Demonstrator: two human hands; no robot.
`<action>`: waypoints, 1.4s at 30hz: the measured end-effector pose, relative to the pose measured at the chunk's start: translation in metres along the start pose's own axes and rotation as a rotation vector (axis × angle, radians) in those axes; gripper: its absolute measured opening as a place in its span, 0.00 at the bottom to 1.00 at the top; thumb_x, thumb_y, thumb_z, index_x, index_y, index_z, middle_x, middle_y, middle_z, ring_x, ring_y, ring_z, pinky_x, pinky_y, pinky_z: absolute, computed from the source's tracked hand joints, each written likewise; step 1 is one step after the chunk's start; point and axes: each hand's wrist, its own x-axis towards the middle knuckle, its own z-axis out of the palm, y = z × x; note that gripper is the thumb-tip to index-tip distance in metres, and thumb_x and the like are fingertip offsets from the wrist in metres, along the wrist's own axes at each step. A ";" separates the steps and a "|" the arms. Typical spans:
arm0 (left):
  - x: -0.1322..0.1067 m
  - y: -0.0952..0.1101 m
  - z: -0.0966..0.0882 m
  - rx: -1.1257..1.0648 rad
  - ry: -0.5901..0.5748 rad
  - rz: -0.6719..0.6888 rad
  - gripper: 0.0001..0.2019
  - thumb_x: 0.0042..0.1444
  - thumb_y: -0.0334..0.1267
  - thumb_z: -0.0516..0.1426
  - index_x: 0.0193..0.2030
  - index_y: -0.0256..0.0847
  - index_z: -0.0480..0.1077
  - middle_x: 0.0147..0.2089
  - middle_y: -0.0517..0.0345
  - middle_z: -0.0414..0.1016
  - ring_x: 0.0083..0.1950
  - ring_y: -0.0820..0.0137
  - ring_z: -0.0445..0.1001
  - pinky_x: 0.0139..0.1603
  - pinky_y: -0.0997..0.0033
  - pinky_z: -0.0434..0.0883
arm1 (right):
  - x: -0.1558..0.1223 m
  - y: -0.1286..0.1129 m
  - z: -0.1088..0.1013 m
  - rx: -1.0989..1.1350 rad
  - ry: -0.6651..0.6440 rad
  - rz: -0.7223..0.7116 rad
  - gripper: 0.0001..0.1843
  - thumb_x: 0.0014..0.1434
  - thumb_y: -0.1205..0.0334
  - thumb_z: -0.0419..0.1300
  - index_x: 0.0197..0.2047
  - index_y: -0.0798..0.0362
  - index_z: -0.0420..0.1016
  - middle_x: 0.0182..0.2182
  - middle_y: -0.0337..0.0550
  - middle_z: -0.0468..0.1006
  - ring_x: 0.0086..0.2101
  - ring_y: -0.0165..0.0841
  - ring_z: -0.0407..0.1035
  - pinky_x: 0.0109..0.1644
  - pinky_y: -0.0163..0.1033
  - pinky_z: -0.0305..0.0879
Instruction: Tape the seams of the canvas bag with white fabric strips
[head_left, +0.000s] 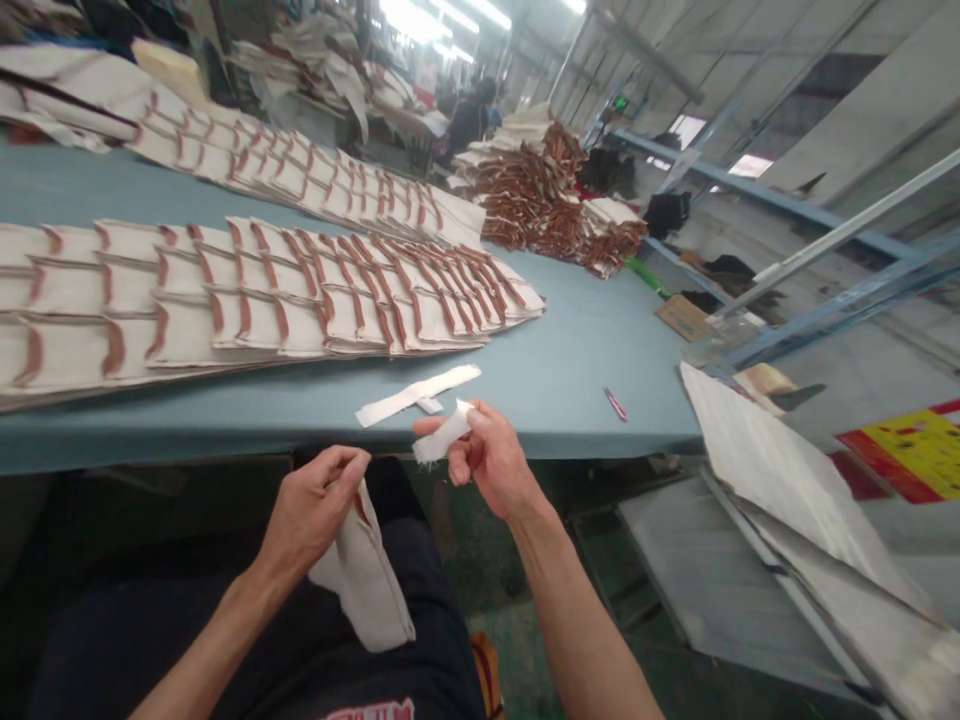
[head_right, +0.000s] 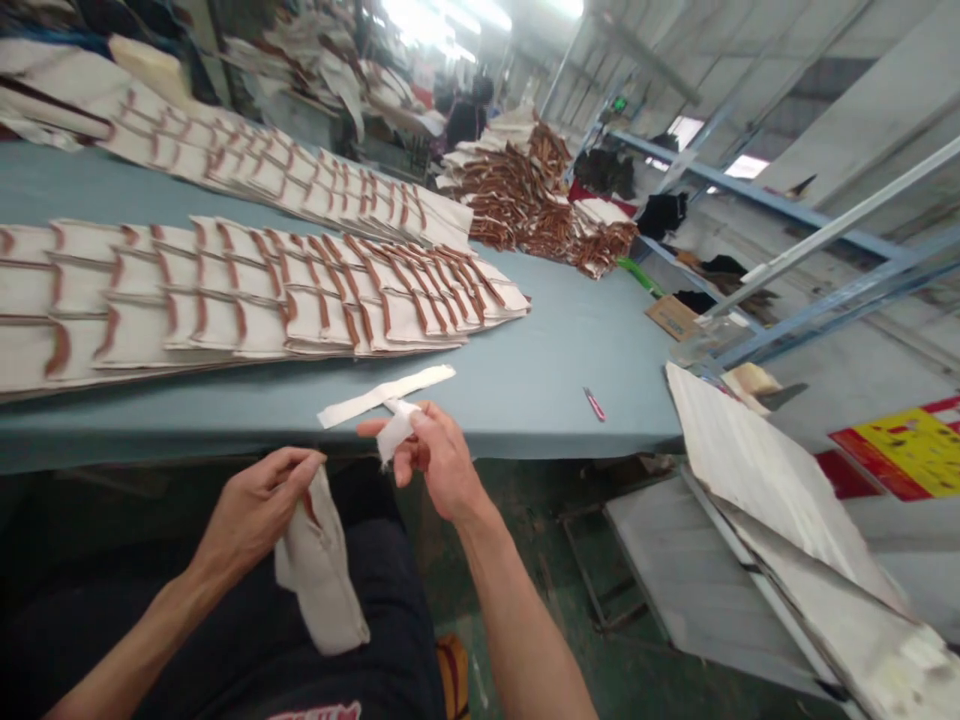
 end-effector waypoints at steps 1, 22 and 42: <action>-0.008 -0.002 -0.003 -0.032 -0.011 -0.003 0.26 0.64 0.65 0.54 0.38 0.45 0.80 0.35 0.55 0.85 0.38 0.57 0.82 0.41 0.65 0.74 | -0.001 -0.007 0.007 0.012 -0.020 -0.008 0.23 0.65 0.40 0.68 0.35 0.50 0.70 0.43 0.52 0.93 0.16 0.22 0.63 0.20 0.29 0.64; -0.066 0.039 0.032 -0.965 0.041 -0.259 0.39 0.50 0.69 0.72 0.52 0.33 0.87 0.29 0.52 0.83 0.26 0.68 0.75 0.28 0.73 0.72 | -0.100 0.029 0.033 0.602 0.354 0.379 0.17 0.46 0.57 0.85 0.32 0.50 0.83 0.33 0.36 0.89 0.15 0.17 0.50 0.18 0.27 0.59; -0.135 0.041 -0.047 -0.580 0.137 -0.317 0.22 0.56 0.59 0.70 0.40 0.40 0.91 0.25 0.53 0.85 0.23 0.63 0.80 0.21 0.74 0.74 | -0.108 0.090 0.025 -0.009 0.336 0.406 0.25 0.55 0.40 0.80 0.43 0.48 0.81 0.27 0.34 0.81 0.22 0.29 0.67 0.23 0.32 0.65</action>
